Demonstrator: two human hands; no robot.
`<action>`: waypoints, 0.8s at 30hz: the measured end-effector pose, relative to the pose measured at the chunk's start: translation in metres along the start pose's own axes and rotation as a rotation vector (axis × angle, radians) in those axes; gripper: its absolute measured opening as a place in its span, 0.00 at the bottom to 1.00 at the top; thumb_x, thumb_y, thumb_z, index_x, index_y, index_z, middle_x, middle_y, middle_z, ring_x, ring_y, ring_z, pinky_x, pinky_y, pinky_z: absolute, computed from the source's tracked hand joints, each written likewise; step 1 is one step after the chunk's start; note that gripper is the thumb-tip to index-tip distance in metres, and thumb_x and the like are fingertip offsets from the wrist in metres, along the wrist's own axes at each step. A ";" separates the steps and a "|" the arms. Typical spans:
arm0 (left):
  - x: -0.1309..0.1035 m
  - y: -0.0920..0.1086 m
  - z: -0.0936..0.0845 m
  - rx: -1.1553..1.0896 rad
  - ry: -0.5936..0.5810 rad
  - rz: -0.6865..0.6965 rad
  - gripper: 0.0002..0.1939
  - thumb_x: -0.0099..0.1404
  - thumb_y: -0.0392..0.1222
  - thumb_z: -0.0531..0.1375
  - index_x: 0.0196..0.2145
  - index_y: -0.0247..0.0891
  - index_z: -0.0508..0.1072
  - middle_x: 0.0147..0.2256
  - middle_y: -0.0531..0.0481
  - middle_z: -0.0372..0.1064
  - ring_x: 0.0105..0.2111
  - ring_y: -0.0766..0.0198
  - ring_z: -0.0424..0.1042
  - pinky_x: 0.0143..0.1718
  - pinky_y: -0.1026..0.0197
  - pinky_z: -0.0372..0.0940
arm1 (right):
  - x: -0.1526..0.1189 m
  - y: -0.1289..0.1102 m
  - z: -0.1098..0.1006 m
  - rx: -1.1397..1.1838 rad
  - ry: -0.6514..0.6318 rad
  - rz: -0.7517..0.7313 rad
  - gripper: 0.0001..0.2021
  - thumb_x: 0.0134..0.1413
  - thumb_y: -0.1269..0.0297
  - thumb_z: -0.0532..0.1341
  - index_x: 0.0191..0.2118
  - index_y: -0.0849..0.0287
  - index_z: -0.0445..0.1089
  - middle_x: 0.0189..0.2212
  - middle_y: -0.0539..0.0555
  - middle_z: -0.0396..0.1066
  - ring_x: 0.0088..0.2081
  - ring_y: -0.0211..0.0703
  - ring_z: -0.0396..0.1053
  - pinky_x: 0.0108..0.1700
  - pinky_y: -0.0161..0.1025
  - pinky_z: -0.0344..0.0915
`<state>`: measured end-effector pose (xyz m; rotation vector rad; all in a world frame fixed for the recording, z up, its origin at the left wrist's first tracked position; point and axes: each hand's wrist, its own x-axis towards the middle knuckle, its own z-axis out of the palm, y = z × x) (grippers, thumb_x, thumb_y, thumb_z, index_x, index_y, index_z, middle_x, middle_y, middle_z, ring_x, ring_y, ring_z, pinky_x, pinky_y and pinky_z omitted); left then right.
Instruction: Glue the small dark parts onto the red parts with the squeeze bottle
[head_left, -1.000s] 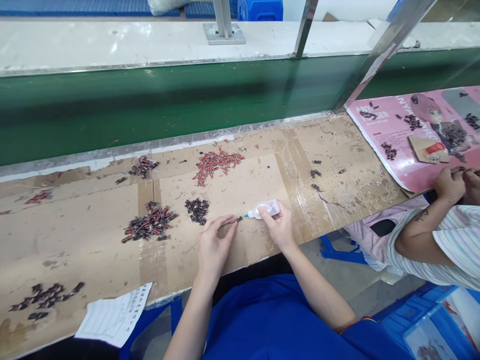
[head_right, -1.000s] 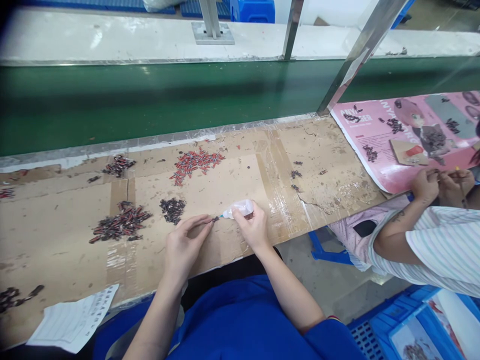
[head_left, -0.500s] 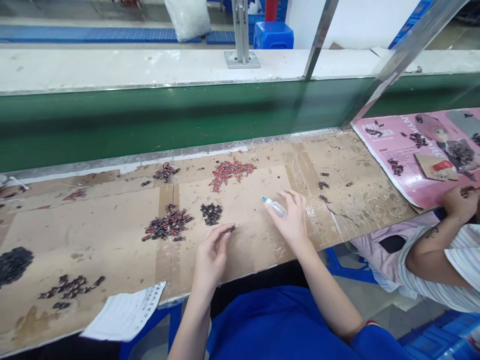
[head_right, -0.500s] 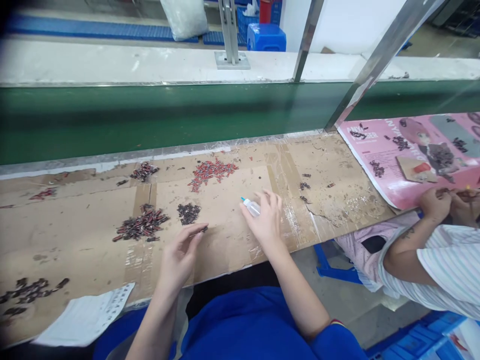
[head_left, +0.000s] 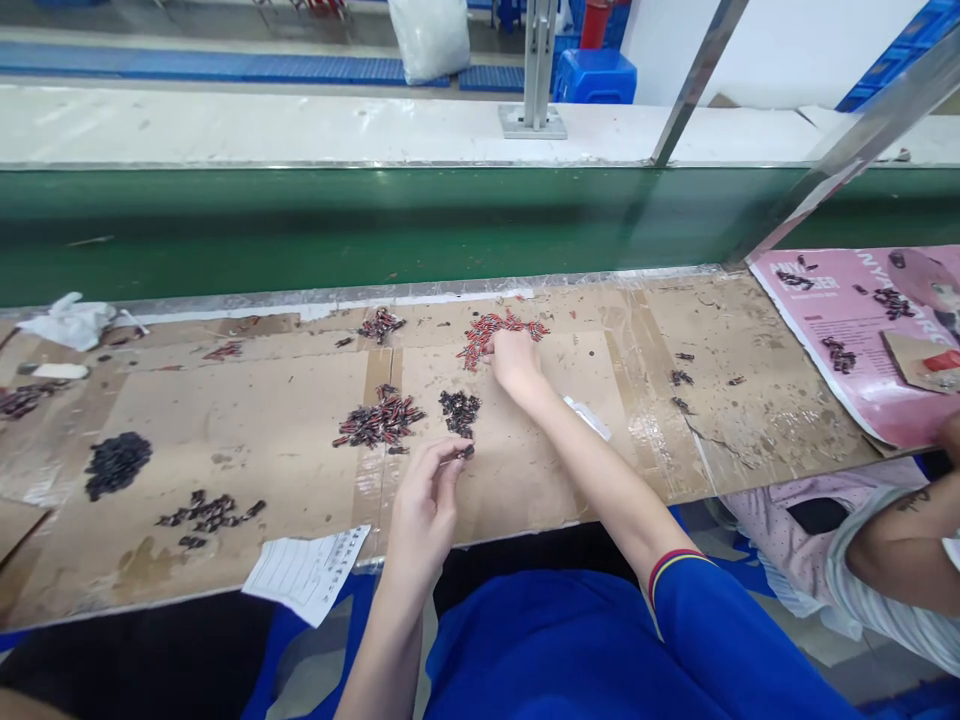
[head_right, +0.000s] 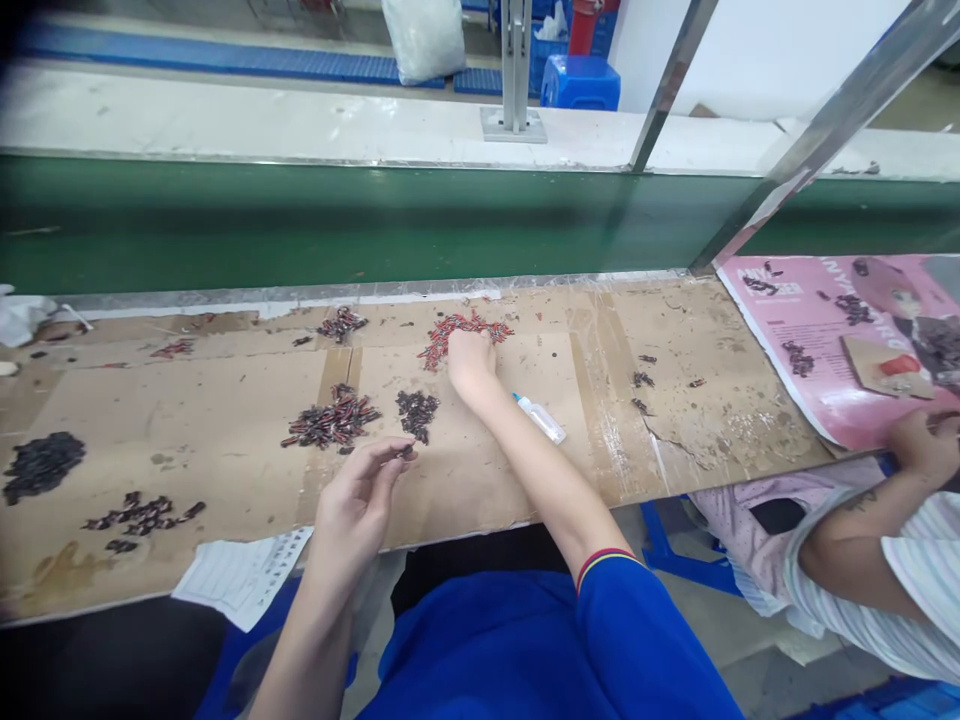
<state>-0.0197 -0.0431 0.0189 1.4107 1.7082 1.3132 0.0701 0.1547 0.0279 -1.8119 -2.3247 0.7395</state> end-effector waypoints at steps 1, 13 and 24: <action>0.000 0.002 -0.002 0.048 -0.005 0.034 0.10 0.67 0.39 0.53 0.41 0.40 0.73 0.40 0.45 0.71 0.42 0.59 0.72 0.44 0.56 0.70 | -0.001 0.000 0.000 0.005 0.001 -0.009 0.07 0.56 0.70 0.62 0.39 0.64 0.75 0.38 0.65 0.77 0.49 0.53 0.67 0.47 0.42 0.62; 0.000 0.028 -0.002 0.292 0.028 0.166 0.11 0.68 0.33 0.48 0.40 0.39 0.70 0.37 0.47 0.68 0.40 0.61 0.71 0.41 0.59 0.68 | -0.107 0.018 -0.002 0.922 0.140 -0.085 0.08 0.48 0.59 0.67 0.32 0.58 0.78 0.31 0.55 0.79 0.34 0.44 0.75 0.38 0.39 0.71; -0.005 0.031 0.011 0.201 -0.099 -0.006 0.11 0.68 0.40 0.50 0.39 0.39 0.71 0.34 0.47 0.76 0.32 0.60 0.76 0.37 0.59 0.71 | -0.167 0.017 0.006 1.319 0.055 0.028 0.10 0.45 0.56 0.68 0.30 0.57 0.78 0.30 0.54 0.79 0.33 0.45 0.77 0.39 0.41 0.76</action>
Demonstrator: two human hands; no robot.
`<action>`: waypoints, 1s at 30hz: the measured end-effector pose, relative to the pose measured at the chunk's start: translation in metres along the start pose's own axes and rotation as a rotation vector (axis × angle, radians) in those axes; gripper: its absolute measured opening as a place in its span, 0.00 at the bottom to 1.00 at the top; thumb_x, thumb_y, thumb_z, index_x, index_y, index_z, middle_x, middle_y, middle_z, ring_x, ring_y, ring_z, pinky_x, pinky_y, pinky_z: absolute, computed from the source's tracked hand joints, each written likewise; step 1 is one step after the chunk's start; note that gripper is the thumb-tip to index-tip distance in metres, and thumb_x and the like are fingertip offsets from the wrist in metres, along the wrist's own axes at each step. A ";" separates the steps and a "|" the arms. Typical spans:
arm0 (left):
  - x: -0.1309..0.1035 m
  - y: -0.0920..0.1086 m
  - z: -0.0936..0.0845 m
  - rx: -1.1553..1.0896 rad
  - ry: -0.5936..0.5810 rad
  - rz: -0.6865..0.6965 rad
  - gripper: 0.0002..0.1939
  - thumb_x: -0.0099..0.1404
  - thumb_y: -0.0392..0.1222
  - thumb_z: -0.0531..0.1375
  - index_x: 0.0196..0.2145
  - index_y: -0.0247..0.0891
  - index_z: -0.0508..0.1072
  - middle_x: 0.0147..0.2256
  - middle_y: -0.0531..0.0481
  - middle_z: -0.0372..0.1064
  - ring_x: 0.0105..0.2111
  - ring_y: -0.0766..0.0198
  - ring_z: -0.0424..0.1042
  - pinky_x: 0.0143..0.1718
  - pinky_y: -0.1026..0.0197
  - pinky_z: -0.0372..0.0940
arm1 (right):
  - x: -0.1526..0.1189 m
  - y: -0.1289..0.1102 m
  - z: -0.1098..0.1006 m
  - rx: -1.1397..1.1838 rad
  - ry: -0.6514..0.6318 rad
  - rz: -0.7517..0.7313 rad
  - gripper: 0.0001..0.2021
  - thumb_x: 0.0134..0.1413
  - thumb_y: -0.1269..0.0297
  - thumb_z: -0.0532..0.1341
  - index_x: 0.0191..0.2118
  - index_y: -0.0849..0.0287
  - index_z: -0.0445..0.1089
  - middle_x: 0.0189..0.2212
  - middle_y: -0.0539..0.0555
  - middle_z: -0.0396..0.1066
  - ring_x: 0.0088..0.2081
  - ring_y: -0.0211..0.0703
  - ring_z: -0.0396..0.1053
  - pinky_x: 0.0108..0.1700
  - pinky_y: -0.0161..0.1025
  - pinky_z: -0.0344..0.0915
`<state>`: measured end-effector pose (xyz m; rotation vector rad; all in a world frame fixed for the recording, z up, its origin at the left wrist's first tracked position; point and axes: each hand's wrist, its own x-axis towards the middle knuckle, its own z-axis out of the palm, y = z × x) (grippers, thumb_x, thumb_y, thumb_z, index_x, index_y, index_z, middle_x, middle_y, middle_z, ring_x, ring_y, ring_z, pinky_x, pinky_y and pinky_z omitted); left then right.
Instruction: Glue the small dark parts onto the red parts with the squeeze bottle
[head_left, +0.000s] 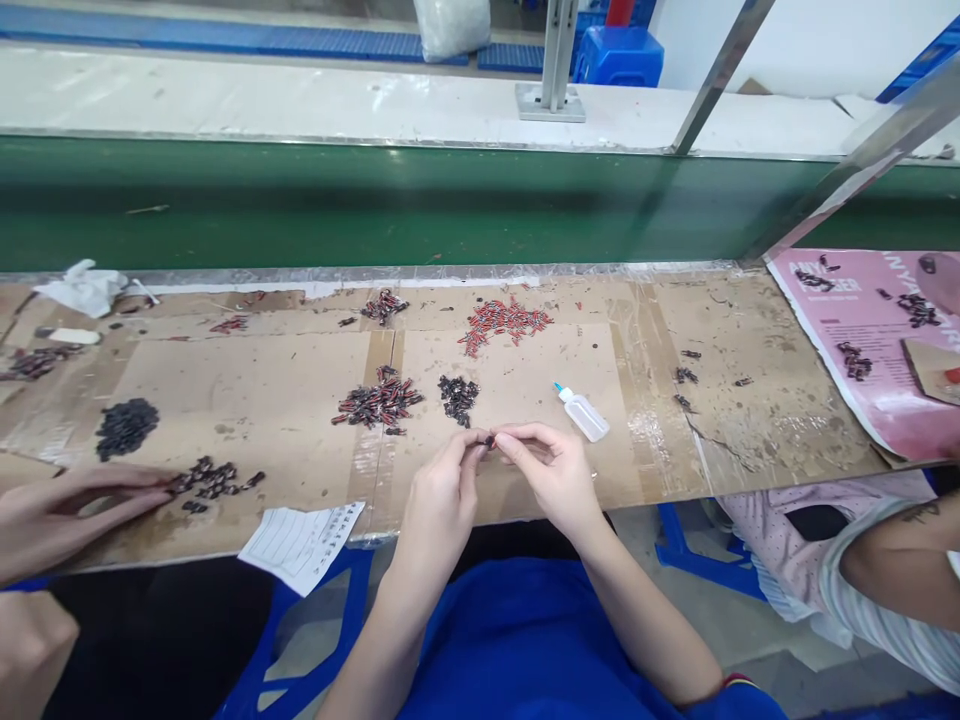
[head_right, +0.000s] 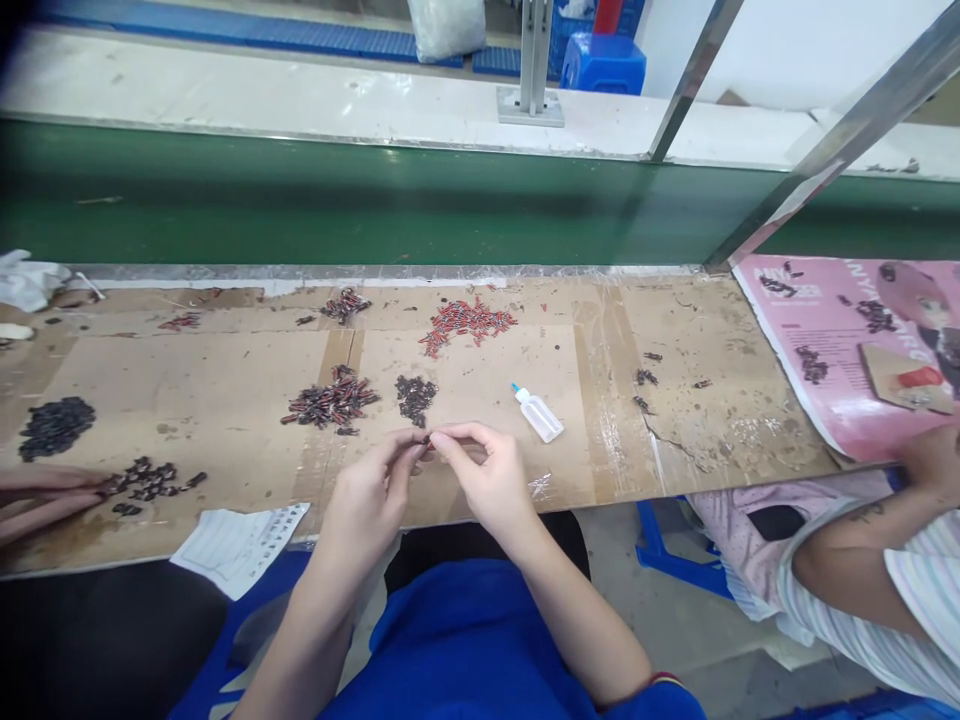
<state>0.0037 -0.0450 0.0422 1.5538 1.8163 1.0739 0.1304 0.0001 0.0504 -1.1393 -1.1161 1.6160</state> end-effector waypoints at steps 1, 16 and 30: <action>0.000 0.001 0.000 -0.017 -0.007 -0.007 0.11 0.68 0.41 0.50 0.39 0.39 0.72 0.34 0.47 0.76 0.32 0.60 0.76 0.37 0.59 0.71 | 0.000 0.001 -0.001 -0.009 0.003 -0.009 0.10 0.46 0.57 0.68 0.30 0.58 0.78 0.30 0.54 0.79 0.33 0.45 0.77 0.40 0.41 0.76; 0.016 0.002 0.000 -0.361 -0.212 -0.174 0.12 0.60 0.47 0.59 0.33 0.37 0.78 0.31 0.45 0.79 0.30 0.58 0.77 0.37 0.56 0.74 | 0.000 0.016 -0.011 -0.044 0.045 -0.104 0.07 0.48 0.60 0.67 0.30 0.58 0.77 0.33 0.56 0.79 0.34 0.44 0.77 0.39 0.41 0.76; 0.023 0.011 0.006 -0.450 -0.195 -0.211 0.15 0.55 0.52 0.65 0.31 0.36 0.79 0.29 0.45 0.79 0.27 0.59 0.78 0.35 0.56 0.76 | -0.001 0.018 -0.013 -0.019 0.133 -0.147 0.07 0.47 0.59 0.68 0.29 0.56 0.79 0.34 0.56 0.79 0.37 0.47 0.78 0.39 0.43 0.77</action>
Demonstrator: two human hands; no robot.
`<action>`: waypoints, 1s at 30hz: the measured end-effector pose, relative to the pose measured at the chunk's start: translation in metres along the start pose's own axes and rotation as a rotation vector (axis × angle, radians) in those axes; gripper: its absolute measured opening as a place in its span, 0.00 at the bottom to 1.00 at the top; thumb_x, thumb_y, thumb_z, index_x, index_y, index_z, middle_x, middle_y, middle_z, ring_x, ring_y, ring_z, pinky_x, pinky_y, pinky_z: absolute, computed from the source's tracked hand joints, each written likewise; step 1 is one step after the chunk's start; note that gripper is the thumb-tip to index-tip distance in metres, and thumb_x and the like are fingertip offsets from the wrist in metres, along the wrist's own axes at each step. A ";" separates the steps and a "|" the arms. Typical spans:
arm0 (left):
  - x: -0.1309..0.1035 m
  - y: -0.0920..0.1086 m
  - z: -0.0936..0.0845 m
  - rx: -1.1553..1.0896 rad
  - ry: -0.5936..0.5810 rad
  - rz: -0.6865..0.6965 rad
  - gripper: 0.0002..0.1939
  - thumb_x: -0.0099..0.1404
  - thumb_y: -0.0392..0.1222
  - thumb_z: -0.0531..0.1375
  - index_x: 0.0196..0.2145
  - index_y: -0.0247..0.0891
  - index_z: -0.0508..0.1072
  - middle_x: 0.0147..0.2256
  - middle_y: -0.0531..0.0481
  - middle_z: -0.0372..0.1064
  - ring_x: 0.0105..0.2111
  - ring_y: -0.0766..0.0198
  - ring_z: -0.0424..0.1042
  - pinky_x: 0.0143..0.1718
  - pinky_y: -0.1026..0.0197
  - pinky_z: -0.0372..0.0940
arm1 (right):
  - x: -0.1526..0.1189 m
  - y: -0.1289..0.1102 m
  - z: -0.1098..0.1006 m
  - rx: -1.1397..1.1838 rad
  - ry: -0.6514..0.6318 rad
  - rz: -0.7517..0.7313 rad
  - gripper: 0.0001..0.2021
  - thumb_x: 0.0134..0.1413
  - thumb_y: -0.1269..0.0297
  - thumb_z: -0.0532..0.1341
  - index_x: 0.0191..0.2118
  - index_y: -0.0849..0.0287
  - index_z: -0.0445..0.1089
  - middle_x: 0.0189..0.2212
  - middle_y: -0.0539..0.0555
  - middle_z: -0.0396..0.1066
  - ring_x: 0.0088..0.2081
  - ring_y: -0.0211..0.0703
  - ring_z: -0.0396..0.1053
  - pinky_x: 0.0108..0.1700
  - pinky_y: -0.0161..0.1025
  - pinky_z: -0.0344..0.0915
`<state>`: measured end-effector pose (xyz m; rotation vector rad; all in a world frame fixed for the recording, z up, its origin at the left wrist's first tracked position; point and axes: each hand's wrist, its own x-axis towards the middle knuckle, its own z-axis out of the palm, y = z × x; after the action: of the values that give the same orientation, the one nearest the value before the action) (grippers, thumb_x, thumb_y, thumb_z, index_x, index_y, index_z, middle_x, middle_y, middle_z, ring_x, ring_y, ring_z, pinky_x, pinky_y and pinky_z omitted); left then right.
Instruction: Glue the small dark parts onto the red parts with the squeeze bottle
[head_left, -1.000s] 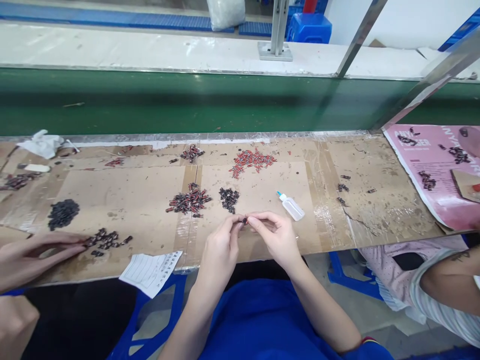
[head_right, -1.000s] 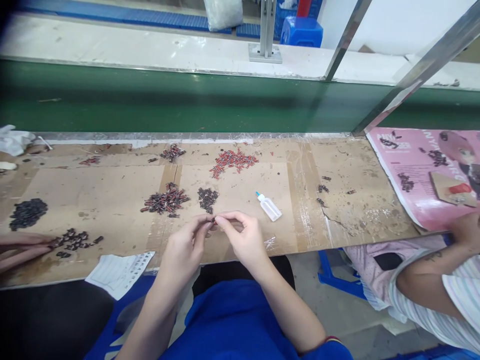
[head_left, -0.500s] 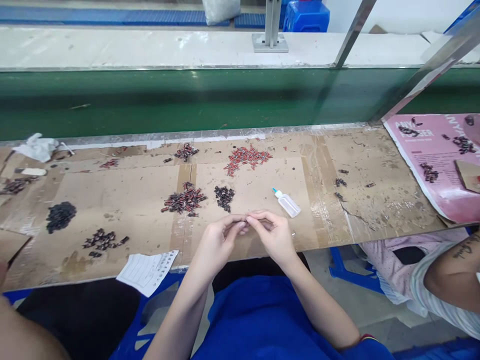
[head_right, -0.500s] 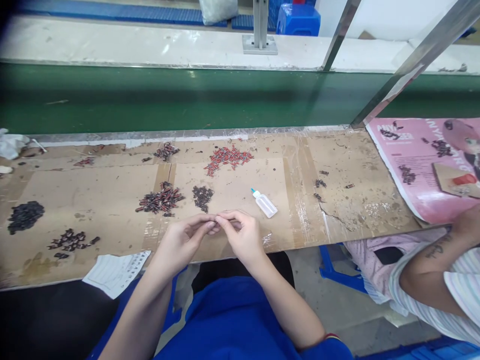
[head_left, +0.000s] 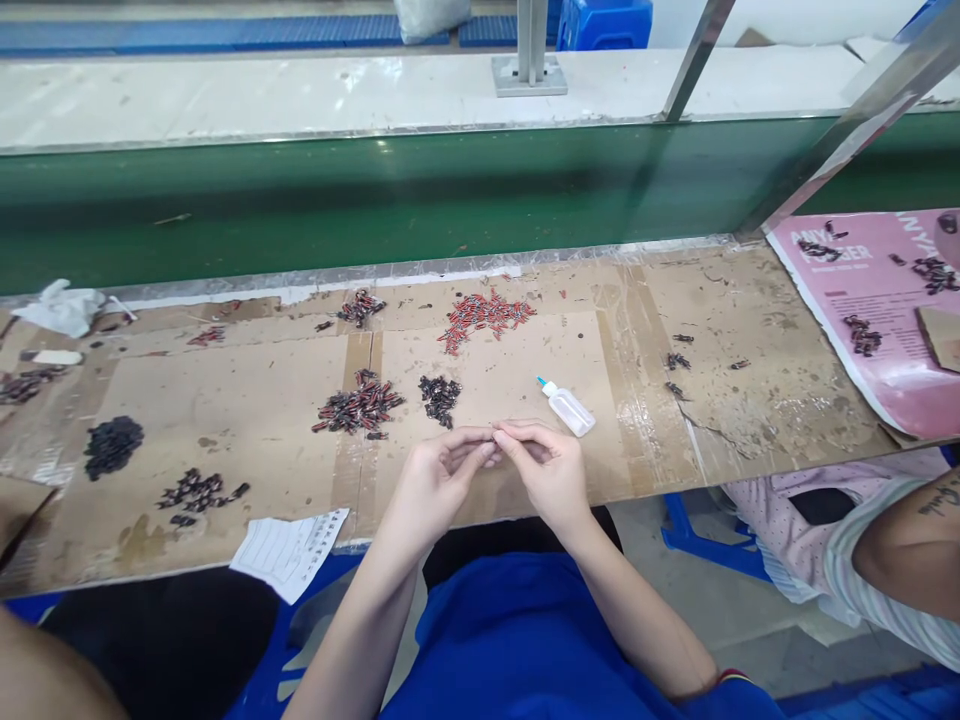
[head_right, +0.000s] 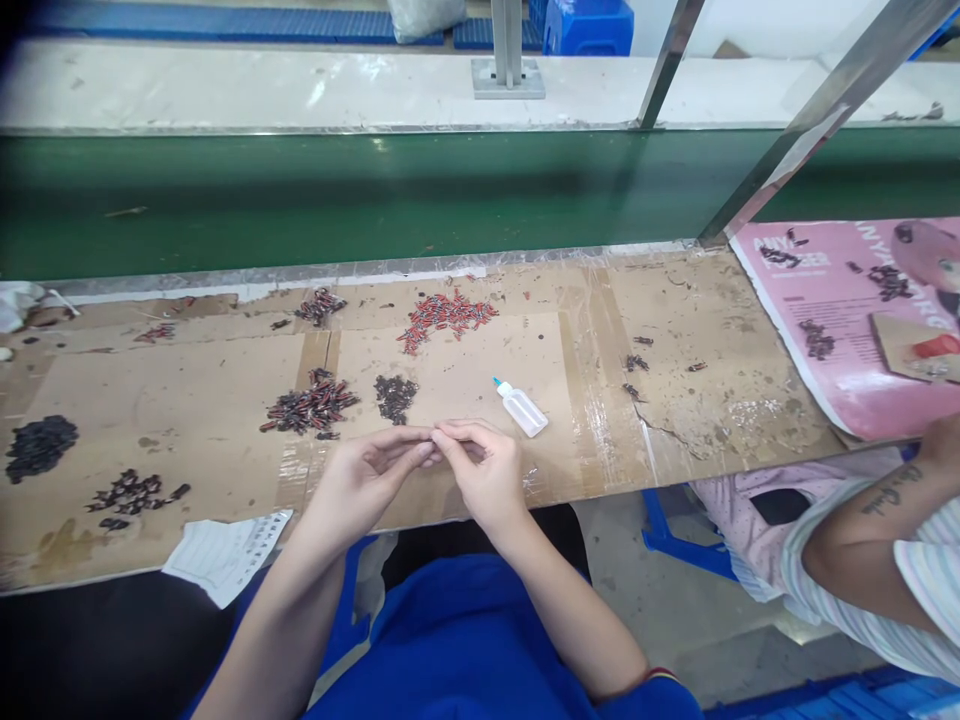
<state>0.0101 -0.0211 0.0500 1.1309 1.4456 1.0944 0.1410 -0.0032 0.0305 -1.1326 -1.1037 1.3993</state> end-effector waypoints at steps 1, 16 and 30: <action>0.001 0.000 0.000 -0.006 -0.002 -0.008 0.16 0.55 0.53 0.65 0.31 0.36 0.79 0.29 0.45 0.79 0.27 0.59 0.78 0.35 0.56 0.76 | 0.000 0.000 0.000 -0.008 0.005 -0.013 0.06 0.48 0.59 0.67 0.29 0.55 0.79 0.34 0.56 0.79 0.37 0.47 0.78 0.39 0.43 0.77; 0.003 -0.003 0.019 -0.103 -0.067 -0.070 0.18 0.54 0.52 0.66 0.33 0.33 0.77 0.30 0.43 0.78 0.30 0.58 0.78 0.38 0.54 0.76 | 0.004 0.009 -0.020 0.048 -0.024 0.071 0.10 0.46 0.56 0.68 0.30 0.57 0.78 0.32 0.55 0.80 0.32 0.46 0.77 0.35 0.43 0.77; -0.003 0.003 0.029 0.231 0.204 0.373 0.21 0.65 0.40 0.57 0.55 0.37 0.61 0.51 0.38 0.70 0.50 0.58 0.72 0.49 0.56 0.70 | 0.014 -0.001 -0.073 -0.662 0.427 -0.572 0.06 0.62 0.63 0.53 0.37 0.56 0.66 0.35 0.57 0.71 0.41 0.48 0.72 0.45 0.50 0.70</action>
<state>0.0391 -0.0212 0.0498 1.5335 1.5891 1.3562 0.2119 0.0160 0.0194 -1.3374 -1.4575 0.3185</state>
